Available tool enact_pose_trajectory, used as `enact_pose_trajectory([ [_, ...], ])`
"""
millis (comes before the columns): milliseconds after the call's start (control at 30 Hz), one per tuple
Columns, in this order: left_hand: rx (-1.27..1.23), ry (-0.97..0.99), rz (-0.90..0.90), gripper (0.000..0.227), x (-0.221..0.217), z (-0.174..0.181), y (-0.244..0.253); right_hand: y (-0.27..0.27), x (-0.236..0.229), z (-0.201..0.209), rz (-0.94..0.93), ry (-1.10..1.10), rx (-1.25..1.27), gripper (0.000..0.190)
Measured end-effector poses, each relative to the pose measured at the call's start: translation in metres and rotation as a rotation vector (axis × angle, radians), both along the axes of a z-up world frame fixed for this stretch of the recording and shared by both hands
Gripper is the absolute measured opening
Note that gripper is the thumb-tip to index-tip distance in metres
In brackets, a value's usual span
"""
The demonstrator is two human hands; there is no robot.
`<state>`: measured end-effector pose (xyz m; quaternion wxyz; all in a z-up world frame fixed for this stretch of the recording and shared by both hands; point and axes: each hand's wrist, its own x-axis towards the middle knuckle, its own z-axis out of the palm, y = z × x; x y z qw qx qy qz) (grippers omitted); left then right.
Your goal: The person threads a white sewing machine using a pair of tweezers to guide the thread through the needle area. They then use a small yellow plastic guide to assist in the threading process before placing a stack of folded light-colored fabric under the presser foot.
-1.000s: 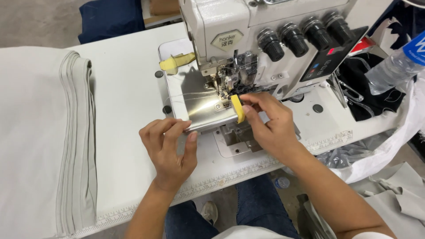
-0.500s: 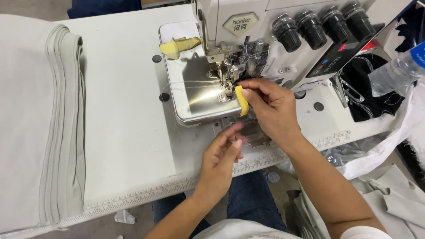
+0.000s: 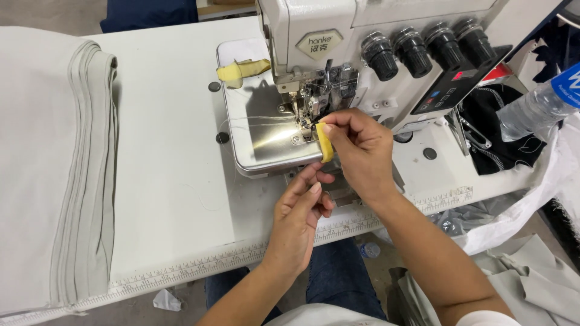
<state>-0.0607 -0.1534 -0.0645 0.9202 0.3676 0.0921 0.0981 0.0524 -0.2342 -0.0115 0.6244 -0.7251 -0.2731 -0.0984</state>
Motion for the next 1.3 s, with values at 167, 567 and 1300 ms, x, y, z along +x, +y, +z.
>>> enact_pose_trajectory([
  [167,0.01,0.015,0.016,0.044,0.0,0.0,-0.001,0.001,0.0,-0.001,-0.078,-0.027,-0.104,0.01],
  [567,-0.06,0.176,0.141,0.027,0.01,0.015,-0.007,0.002,0.001,0.0,-0.037,-0.085,-0.129,0.009],
  [1300,-0.114,0.162,0.173,0.022,0.012,0.018,-0.009,-0.014,-0.017,0.016,-0.065,-0.506,-0.259,0.012],
])
